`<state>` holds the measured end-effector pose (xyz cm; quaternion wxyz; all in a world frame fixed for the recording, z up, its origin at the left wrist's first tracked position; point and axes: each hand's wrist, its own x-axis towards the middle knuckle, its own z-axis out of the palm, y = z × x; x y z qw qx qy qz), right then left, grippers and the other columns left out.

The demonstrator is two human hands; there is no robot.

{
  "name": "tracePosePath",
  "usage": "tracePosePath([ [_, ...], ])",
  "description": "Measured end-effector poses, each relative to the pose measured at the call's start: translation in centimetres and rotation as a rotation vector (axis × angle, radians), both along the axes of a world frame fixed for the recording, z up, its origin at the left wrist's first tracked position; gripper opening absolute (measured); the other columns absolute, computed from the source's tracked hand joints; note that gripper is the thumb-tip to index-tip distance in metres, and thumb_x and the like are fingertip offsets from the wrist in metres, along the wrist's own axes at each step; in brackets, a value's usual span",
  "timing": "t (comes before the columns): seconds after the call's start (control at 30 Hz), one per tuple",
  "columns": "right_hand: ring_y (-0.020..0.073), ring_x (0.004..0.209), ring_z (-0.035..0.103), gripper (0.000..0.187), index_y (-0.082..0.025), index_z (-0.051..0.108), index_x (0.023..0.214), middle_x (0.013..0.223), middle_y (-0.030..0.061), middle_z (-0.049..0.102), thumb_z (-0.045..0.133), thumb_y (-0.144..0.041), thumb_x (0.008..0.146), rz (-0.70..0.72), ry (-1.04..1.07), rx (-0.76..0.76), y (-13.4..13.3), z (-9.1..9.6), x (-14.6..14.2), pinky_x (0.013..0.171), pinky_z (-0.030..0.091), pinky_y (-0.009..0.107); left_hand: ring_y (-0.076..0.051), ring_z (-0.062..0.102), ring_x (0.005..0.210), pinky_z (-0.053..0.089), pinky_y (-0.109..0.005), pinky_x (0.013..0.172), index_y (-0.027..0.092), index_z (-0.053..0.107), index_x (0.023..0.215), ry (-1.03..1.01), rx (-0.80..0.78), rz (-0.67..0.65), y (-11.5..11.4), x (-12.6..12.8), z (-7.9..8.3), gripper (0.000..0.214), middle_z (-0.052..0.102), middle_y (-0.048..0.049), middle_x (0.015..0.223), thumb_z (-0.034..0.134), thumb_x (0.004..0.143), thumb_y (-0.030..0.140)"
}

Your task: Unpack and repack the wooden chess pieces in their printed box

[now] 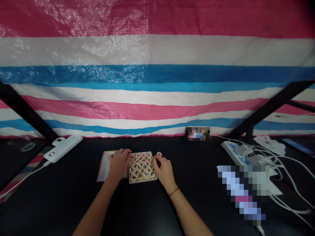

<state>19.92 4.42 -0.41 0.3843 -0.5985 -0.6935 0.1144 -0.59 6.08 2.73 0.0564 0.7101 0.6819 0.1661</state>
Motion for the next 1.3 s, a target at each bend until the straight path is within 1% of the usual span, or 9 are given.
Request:
tracePosePath([
  [0.17, 0.0186, 0.070, 0.064, 0.025, -0.020, 0.068, 0.081, 0.076, 0.0034, 0.071, 0.044, -0.024, 0.087, -0.002, 0.015, -0.033, 0.1, -0.1, 0.1, 0.070, 0.038, 0.029, -0.025, 0.058, 0.094, 0.036, -0.039, 0.080, 0.023, 0.069, 0.088, 0.091, 0.084, 0.009, -0.4, 0.0, -0.2, 0.018, 0.068, -0.0050, 0.096, 0.053, 0.089, 0.032],
  [0.27, 0.0185, 0.070, 0.065, 0.025, -0.020, 0.068, 0.082, 0.075, 0.0034, 0.071, 0.044, -0.024, 0.086, 0.003, 0.029, -0.035, 0.0, 0.0, 0.1, 0.070, 0.039, 0.028, -0.027, 0.057, 0.098, 0.036, -0.040, 0.081, 0.023, 0.071, 0.088, 0.117, 0.102, -0.007, -0.6, 0.3, -0.3, 0.019, 0.068, -0.0072, 0.100, 0.054, 0.088, 0.032],
  [0.4, 0.0184, 0.070, 0.066, 0.025, -0.019, 0.068, 0.082, 0.076, 0.0037, 0.071, 0.044, -0.024, 0.086, 0.009, 0.044, -0.027, -0.1, 0.1, 0.1, 0.070, 0.040, 0.028, -0.027, 0.056, 0.099, 0.035, -0.042, 0.082, 0.023, 0.072, 0.087, 0.139, 0.102, -0.013, -0.9, 0.8, -0.1, 0.025, 0.067, -0.0086, 0.100, 0.049, 0.090, 0.032],
  [0.6, 0.0182, 0.071, 0.067, 0.025, -0.020, 0.068, 0.081, 0.076, 0.0034, 0.072, 0.044, -0.025, 0.086, 0.004, 0.038, -0.027, -0.1, 0.1, 0.0, 0.069, 0.040, 0.027, -0.029, 0.054, 0.098, 0.034, -0.044, 0.081, 0.020, 0.072, 0.087, 0.179, 0.114, 0.029, -1.2, 1.6, 0.2, 0.029, 0.067, -0.0106, 0.100, 0.045, 0.091, 0.030],
  [0.77, 0.0178, 0.069, 0.066, 0.025, -0.019, 0.068, 0.081, 0.074, 0.0029, 0.071, 0.044, -0.026, 0.087, -0.003, 0.034, -0.031, -0.1, 0.2, 0.0, 0.069, 0.039, 0.027, -0.030, 0.054, 0.095, 0.035, -0.044, 0.078, 0.016, 0.070, 0.090, 0.189, 0.080, 0.060, -1.4, 2.3, 0.4, 0.032, 0.066, -0.0131, 0.101, 0.041, 0.092, 0.029],
  [0.93, 0.0177, 0.068, 0.066, 0.026, -0.020, 0.068, 0.080, 0.074, 0.0033, 0.071, 0.043, -0.026, 0.087, -0.004, 0.035, -0.020, -0.1, 0.1, -0.1, 0.069, 0.040, 0.027, -0.028, 0.053, 0.097, 0.034, -0.043, 0.081, 0.018, 0.067, 0.095, 0.153, 0.084, 0.041, -1.3, 2.3, 0.5, 0.028, 0.066, -0.0122, 0.103, 0.041, 0.092, 0.027],
  [1.17, 0.0180, 0.068, 0.064, 0.026, -0.020, 0.067, 0.079, 0.073, 0.0034, 0.070, 0.043, -0.026, 0.086, 0.001, 0.052, -0.055, 0.0, 0.1, -0.1, 0.070, 0.040, 0.028, -0.026, 0.057, 0.094, 0.031, -0.045, 0.087, 0.020, 0.064, 0.088, 0.069, 0.036, -0.042, -1.1, 1.8, 0.5, 0.021, 0.072, -0.0070, 0.092, 0.044, 0.092, 0.025],
  [1.23, 0.0186, 0.070, 0.063, 0.026, -0.019, 0.067, 0.080, 0.073, 0.0043, 0.069, 0.043, -0.025, 0.087, -0.019, 0.044, -0.016, -0.1, 0.2, 0.0, 0.070, 0.041, 0.029, -0.026, 0.059, 0.096, 0.031, -0.046, 0.088, 0.022, 0.065, 0.092, 0.031, 0.050, -0.038, -1.0, 1.7, 0.6, 0.019, 0.073, -0.0064, 0.096, 0.046, 0.092, 0.024],
  [1.3, 0.0199, 0.074, 0.062, 0.025, -0.019, 0.068, 0.088, 0.078, 0.0058, 0.069, 0.044, -0.026, 0.087, -0.039, 0.038, 0.073, -0.2, 0.6, 0.0, 0.072, 0.043, 0.031, -0.025, 0.059, 0.099, 0.031, -0.045, 0.091, 0.023, 0.064, 0.099, -0.048, 0.101, -0.038, -1.1, 1.7, 0.8, 0.019, 0.072, -0.0067, 0.103, 0.046, 0.093, 0.025],
])
